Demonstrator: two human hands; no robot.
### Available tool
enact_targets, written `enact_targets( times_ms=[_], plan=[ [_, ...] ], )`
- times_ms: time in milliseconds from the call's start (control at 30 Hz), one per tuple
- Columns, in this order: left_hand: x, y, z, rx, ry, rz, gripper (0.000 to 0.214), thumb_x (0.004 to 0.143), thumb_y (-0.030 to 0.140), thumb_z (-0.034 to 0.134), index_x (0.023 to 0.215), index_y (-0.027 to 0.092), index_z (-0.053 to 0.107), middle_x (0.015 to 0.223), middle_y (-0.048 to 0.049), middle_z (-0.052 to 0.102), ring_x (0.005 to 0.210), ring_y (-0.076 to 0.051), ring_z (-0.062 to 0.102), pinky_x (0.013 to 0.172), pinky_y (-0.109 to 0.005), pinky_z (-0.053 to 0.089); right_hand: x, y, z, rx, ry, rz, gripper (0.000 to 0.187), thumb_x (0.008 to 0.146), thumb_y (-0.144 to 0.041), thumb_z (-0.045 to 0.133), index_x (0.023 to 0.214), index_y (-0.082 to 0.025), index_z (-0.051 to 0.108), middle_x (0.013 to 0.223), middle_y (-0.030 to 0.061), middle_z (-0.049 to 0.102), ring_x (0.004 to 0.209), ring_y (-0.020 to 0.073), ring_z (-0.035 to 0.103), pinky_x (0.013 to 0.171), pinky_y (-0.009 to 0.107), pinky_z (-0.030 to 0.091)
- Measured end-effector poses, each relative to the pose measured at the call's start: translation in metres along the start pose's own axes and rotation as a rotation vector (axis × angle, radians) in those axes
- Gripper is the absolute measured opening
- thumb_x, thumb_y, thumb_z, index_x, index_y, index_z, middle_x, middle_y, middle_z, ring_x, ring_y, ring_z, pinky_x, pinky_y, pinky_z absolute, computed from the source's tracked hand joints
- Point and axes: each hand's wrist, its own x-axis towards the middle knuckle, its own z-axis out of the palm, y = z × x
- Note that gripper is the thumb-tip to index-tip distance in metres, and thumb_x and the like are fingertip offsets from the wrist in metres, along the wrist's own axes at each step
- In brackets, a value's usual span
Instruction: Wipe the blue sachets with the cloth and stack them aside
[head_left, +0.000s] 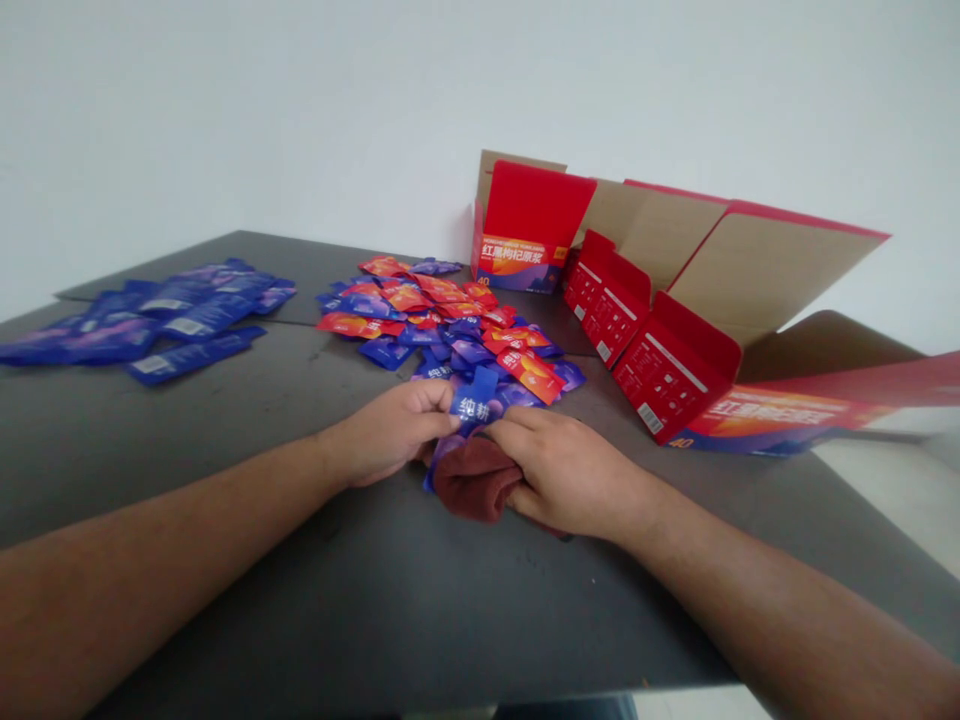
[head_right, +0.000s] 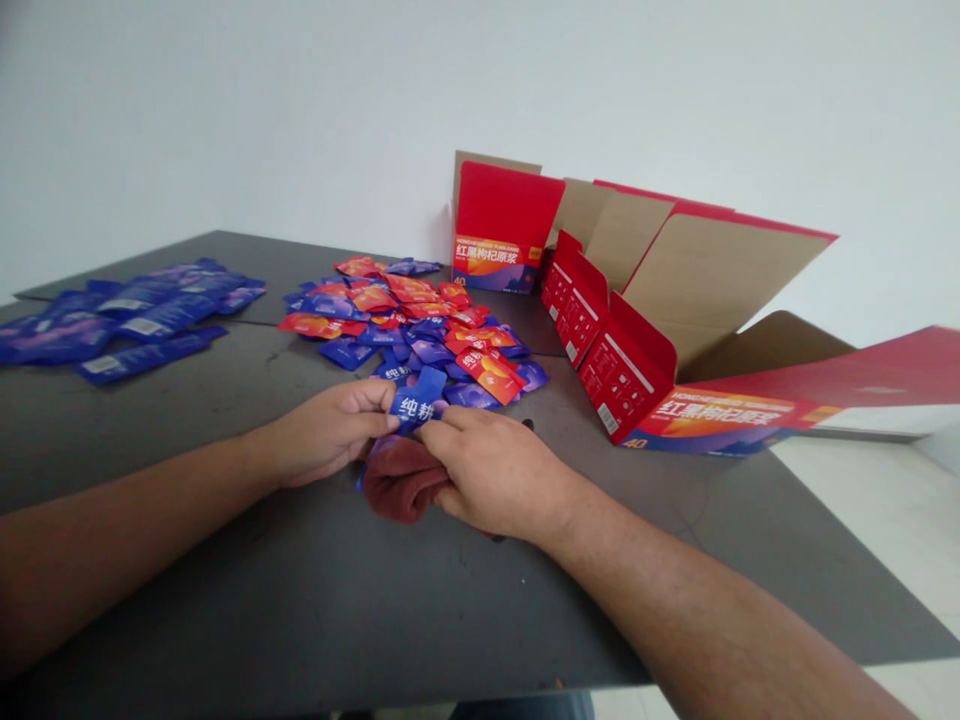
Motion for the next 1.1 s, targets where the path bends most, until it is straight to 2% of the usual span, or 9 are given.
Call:
enact_targets(
  times_ms=[67, 200, 400, 533, 600, 733, 933, 1100],
  plan=[
    [0.0002, -0.0004, -0.0003, -0.002, 0.003, -0.003, 0.026, 0.075, 0.026, 0.078, 0.080, 0.019, 0.054, 0.072, 0.0013, 0.060, 0.062, -0.013, 0.060, 0.060, -0.026, 0.050, 0.0000, 0.0011, 0.0000, -0.002, 0.012, 0.028, 0.026, 0.086, -0.021, 0.063, 0.112, -0.019, 0.061, 0.109, 0.0085, 0.068, 0.100, 0.0243, 0.064, 0.084, 0.035, 0.051],
    [0.0004, -0.0011, -0.0004, -0.011, 0.014, -0.045, 0.029, 0.073, 0.025, 0.080, 0.081, 0.019, 0.052, 0.074, 0.0002, 0.063, 0.062, -0.015, 0.063, 0.062, -0.029, 0.052, 0.0001, 0.0049, -0.0012, -0.016, 0.092, 0.176, 0.020, 0.086, -0.022, 0.061, 0.106, -0.018, 0.060, 0.106, 0.0090, 0.068, 0.095, 0.0230, 0.065, 0.080, 0.034, 0.050],
    [0.0010, -0.0027, -0.0025, 0.017, -0.008, 0.019, 0.024, 0.079, 0.026, 0.076, 0.080, 0.018, 0.053, 0.073, 0.0012, 0.060, 0.064, -0.013, 0.060, 0.062, -0.025, 0.050, -0.0003, 0.0004, -0.0004, -0.008, -0.005, -0.005, 0.027, 0.086, -0.022, 0.063, 0.113, -0.018, 0.061, 0.107, 0.0082, 0.069, 0.101, 0.0246, 0.064, 0.085, 0.035, 0.051],
    [0.0007, -0.0017, -0.0013, -0.009, -0.008, -0.034, 0.026, 0.076, 0.025, 0.078, 0.083, 0.019, 0.054, 0.074, 0.0002, 0.063, 0.063, -0.014, 0.062, 0.063, -0.029, 0.053, 0.0017, 0.0038, -0.0018, -0.019, 0.077, 0.157, 0.019, 0.088, -0.023, 0.061, 0.106, -0.018, 0.061, 0.105, 0.0087, 0.068, 0.095, 0.0233, 0.065, 0.082, 0.034, 0.050],
    [0.0004, -0.0014, -0.0009, -0.013, -0.008, -0.038, 0.026, 0.076, 0.024, 0.079, 0.083, 0.019, 0.054, 0.074, 0.0002, 0.063, 0.062, -0.014, 0.062, 0.063, -0.028, 0.052, 0.0019, 0.0042, -0.0026, -0.021, 0.097, 0.186, 0.017, 0.087, -0.022, 0.060, 0.104, -0.019, 0.060, 0.104, 0.0086, 0.068, 0.095, 0.0232, 0.065, 0.082, 0.034, 0.050],
    [-0.0003, -0.0012, -0.0011, 0.000, -0.006, 0.002, 0.023, 0.077, 0.023, 0.078, 0.080, 0.018, 0.055, 0.074, 0.0002, 0.063, 0.064, -0.013, 0.062, 0.062, -0.026, 0.052, 0.0007, 0.0006, -0.0029, 0.001, -0.005, 0.044, 0.019, 0.087, -0.025, 0.064, 0.105, -0.020, 0.061, 0.105, 0.0079, 0.068, 0.097, 0.0240, 0.064, 0.083, 0.035, 0.050],
    [-0.0006, 0.0003, 0.0008, -0.039, -0.009, -0.048, 0.025, 0.075, 0.024, 0.081, 0.083, 0.018, 0.058, 0.075, -0.0011, 0.066, 0.063, -0.015, 0.064, 0.063, -0.029, 0.055, 0.0010, 0.0042, -0.0029, 0.000, 0.077, 0.171, 0.020, 0.087, -0.022, 0.061, 0.106, -0.019, 0.059, 0.106, 0.0092, 0.068, 0.095, 0.0227, 0.064, 0.081, 0.034, 0.050],
    [-0.0002, -0.0005, -0.0008, -0.011, -0.003, 0.003, 0.023, 0.078, 0.022, 0.078, 0.080, 0.018, 0.056, 0.073, 0.0006, 0.062, 0.063, -0.013, 0.062, 0.061, -0.025, 0.051, 0.0004, 0.0021, -0.0012, 0.011, -0.012, 0.021, 0.019, 0.086, -0.023, 0.063, 0.105, -0.020, 0.060, 0.107, 0.0080, 0.068, 0.098, 0.0237, 0.063, 0.083, 0.035, 0.050]
  ],
)
